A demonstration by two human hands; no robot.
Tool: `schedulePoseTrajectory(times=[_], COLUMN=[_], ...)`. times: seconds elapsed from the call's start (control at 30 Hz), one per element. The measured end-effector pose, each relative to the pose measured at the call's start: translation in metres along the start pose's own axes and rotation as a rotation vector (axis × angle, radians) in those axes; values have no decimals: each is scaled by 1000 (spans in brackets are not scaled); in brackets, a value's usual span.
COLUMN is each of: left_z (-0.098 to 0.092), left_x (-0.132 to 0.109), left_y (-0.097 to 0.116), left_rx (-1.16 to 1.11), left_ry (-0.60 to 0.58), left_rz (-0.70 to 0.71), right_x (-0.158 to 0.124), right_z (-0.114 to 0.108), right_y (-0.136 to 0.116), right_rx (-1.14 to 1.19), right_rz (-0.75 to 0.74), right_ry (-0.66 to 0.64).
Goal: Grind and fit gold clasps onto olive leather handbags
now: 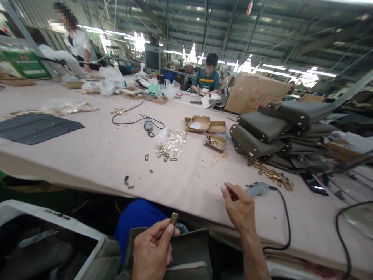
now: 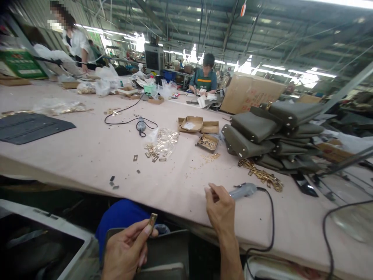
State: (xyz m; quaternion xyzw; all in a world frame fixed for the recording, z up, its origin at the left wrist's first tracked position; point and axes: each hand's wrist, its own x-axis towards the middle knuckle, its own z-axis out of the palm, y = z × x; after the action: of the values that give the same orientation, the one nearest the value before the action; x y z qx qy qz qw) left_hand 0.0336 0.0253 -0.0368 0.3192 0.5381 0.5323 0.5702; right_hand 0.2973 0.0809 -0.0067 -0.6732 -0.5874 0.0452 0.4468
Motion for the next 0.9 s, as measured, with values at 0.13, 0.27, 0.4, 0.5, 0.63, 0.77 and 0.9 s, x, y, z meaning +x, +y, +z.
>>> schedulePoseTrajectory(times=[0.13, 0.27, 0.4, 0.5, 0.63, 0.77, 0.9], left_z=[5, 4, -3, -4, 0, 4, 4], left_x=[-2, -1, 3, 3, -2, -8, -10], left_y=[-1, -7, -12, -12, -5, 3, 5], left_rx=[-67, -73, -31, -30, -55, -54, -41], left_ry=[50, 26, -27, -38, -20, -2, -21], left_rz=[39, 54, 66, 80, 100, 128, 133], right_x=[16, 35, 52, 54, 44, 32, 29], right_z=[-23, -34, -38, -40, -42, -40, -26], right_y=[42, 69, 88, 96, 97, 91, 84], right_rx=[-537, -580, -292, -73, 390, 881, 1157], right_rz=[341, 595, 764, 807, 802, 705, 667], right_ry=[195, 103, 243, 319, 387, 370, 351])
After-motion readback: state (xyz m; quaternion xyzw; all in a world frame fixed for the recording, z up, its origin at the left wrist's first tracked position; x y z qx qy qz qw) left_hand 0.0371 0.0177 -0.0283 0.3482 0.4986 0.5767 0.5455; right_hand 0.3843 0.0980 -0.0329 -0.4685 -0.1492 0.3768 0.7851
